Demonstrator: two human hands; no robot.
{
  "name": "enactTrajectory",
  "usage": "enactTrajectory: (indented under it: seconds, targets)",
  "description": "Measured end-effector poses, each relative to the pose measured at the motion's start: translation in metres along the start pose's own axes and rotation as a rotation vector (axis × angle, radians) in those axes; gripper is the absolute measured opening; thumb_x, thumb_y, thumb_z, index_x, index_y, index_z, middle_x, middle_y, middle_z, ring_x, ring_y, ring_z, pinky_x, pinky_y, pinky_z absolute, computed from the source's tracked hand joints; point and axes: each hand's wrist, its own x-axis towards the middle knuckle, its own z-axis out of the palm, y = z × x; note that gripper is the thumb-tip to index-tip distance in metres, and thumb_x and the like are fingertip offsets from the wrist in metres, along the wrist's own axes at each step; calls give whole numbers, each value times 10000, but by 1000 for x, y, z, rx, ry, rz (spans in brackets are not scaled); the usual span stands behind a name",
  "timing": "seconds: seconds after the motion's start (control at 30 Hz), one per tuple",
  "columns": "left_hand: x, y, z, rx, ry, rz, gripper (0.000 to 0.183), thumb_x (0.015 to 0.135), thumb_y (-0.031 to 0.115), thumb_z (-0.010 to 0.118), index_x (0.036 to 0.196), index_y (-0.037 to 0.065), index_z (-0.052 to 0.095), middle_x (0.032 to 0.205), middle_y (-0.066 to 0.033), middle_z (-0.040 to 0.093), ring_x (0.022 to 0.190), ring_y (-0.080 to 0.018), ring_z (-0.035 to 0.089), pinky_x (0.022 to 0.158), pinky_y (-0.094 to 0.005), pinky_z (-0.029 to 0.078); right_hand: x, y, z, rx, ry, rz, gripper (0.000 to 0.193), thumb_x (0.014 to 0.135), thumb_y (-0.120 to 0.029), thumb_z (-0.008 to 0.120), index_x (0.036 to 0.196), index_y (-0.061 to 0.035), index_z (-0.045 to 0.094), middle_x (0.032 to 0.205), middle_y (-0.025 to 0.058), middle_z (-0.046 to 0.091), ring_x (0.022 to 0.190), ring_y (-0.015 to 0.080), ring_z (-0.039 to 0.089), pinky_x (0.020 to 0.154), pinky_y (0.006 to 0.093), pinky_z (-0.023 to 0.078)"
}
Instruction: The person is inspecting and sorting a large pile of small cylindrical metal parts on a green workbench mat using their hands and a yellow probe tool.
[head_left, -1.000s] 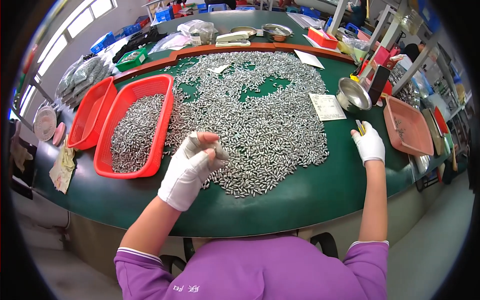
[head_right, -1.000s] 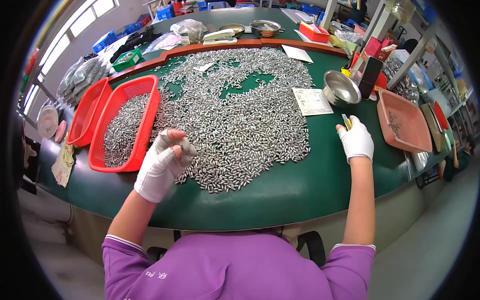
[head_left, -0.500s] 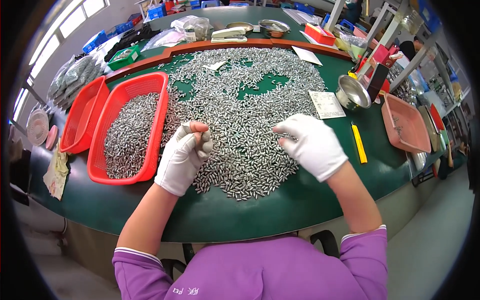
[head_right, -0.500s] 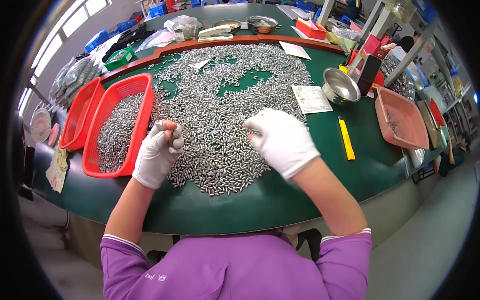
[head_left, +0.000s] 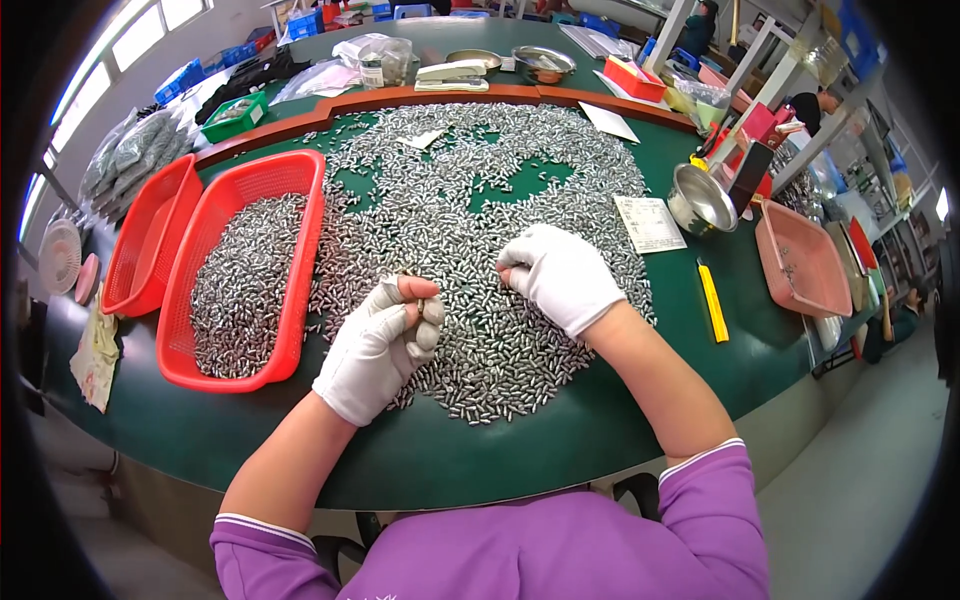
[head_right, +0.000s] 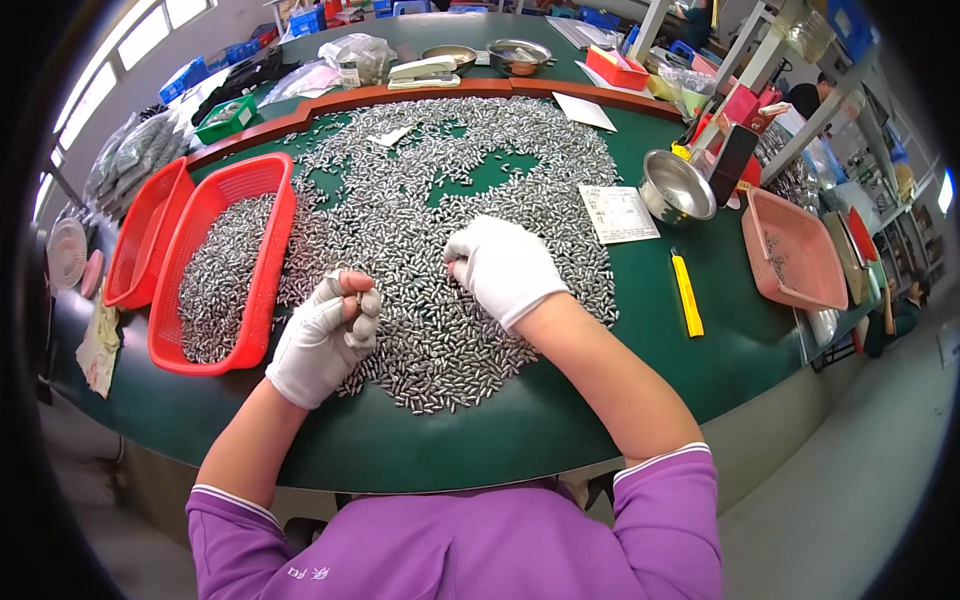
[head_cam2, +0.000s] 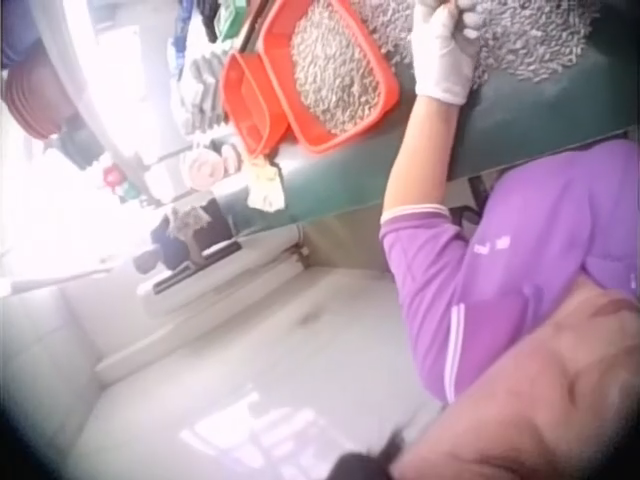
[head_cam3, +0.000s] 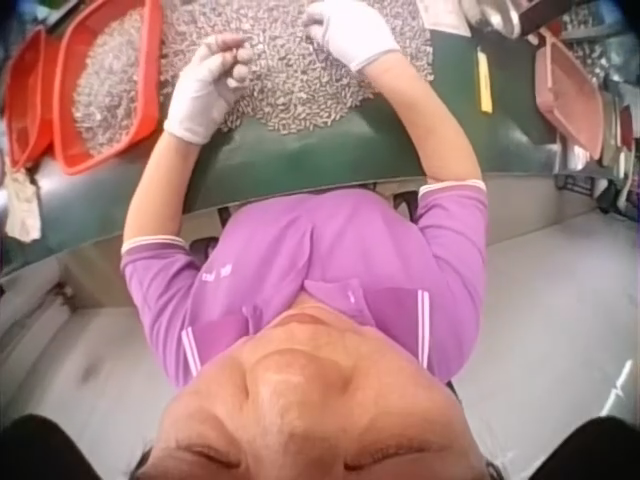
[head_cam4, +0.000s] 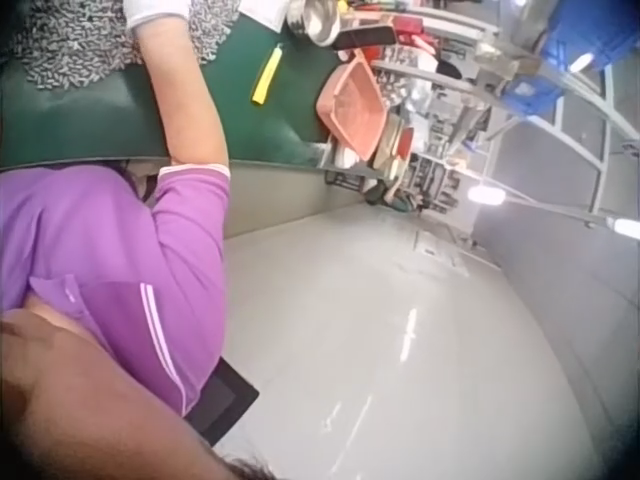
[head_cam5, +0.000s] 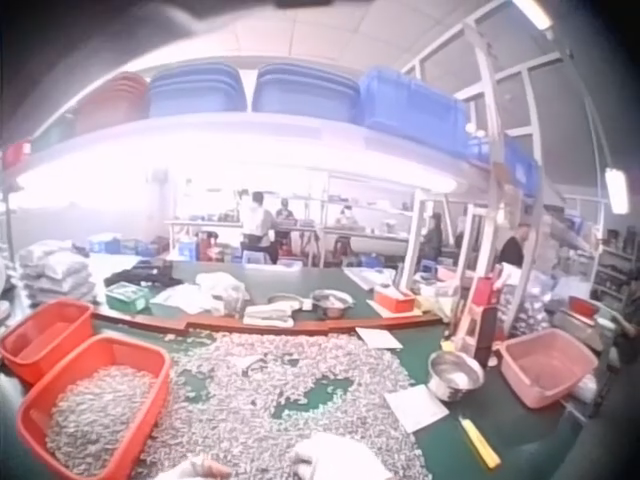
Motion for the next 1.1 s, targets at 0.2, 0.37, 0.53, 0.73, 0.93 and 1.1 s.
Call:
enactTrajectory:
  seconds: [0.2,0.37,0.53,0.73,0.93,1.1]
  targets:
    - [-1,-3,4,6,-3,-108,309,856,117,690,1137,82,569,1021,-50,549,724,-82,447,679,-213,395,0,-32,-18,693,-90,285,110,862,-111,694,958,-62,715,891,36,685,810,90,627,748,239,507]
    - [-3,-5,15,95,20,-138,304,898,153,675,1131,61,502,1035,-27,602,820,-78,534,746,-218,456,-11,-44,-4,928,-104,35,143,814,-60,726,957,-58,720,913,32,645,854,127,618,762,261,507]
    - [-4,-6,10,158,43,-146,204,914,146,650,1060,79,524,990,-27,610,767,-76,530,707,-215,462,-13,-49,-7,695,-43,-76,167,817,-133,699,981,-104,714,896,75,625,854,224,625,772,321,504]
    - [-5,-6,12,174,79,-141,170,911,192,663,1010,98,563,916,-27,583,698,-78,487,610,-184,394,-12,-7,-15,-215,-142,96,268,783,-227,681,1015,-93,678,923,133,633,907,311,617,817,414,495]
    - [-3,-7,14,146,51,-139,146,936,209,626,1008,92,575,907,-32,596,685,-81,489,607,-192,400,-21,0,-3,-136,0,151,89,773,-193,667,818,-117,672,803,116,622,817,306,616,753,412,495]
    - [-4,-6,14,143,48,-139,143,933,198,627,1014,94,574,907,-28,594,687,-80,485,613,-194,398,-26,-9,-7,-16,222,3,66,757,-122,671,800,-89,634,757,104,593,772,298,598,715,399,492]
